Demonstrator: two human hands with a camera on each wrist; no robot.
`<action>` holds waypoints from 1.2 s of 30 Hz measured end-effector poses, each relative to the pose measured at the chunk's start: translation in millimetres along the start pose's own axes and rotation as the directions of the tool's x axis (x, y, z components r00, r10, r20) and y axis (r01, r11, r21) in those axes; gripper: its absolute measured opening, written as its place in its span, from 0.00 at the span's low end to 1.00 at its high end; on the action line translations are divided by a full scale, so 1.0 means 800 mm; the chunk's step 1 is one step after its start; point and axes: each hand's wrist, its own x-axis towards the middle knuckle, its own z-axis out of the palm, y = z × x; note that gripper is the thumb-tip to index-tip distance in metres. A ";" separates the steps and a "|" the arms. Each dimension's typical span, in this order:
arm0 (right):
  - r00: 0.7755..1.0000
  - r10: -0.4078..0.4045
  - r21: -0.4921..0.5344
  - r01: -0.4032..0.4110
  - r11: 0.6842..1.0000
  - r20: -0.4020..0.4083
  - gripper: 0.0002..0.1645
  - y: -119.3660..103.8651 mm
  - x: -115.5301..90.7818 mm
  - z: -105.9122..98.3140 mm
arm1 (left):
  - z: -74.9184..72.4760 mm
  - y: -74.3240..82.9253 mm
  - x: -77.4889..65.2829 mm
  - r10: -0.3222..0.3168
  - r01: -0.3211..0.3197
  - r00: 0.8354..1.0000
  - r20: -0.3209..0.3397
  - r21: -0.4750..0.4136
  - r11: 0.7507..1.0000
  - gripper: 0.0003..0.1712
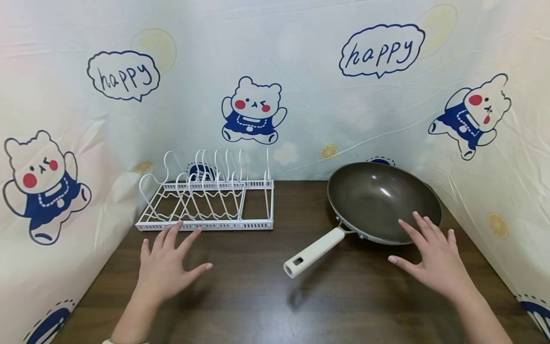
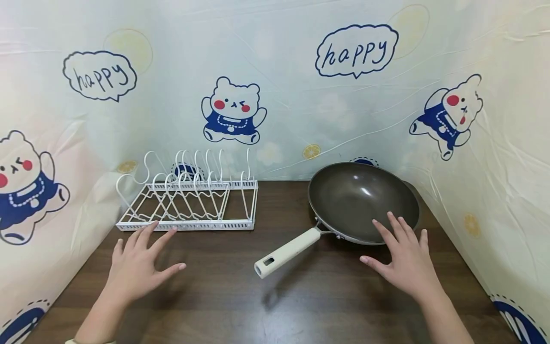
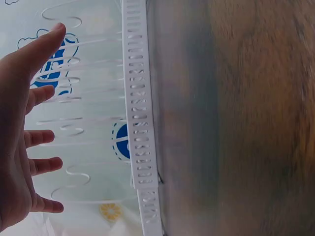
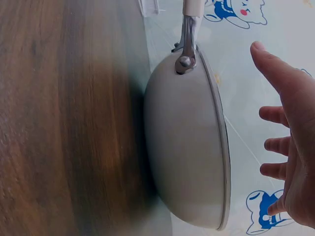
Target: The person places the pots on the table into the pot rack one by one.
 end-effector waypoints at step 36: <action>0.965 0.050 0.376 0.052 0.925 -0.257 0.30 -0.058 0.006 0.051 | 0.027 0.080 0.033 0.058 -0.100 0.994 -0.092 -0.563 0.820 0.34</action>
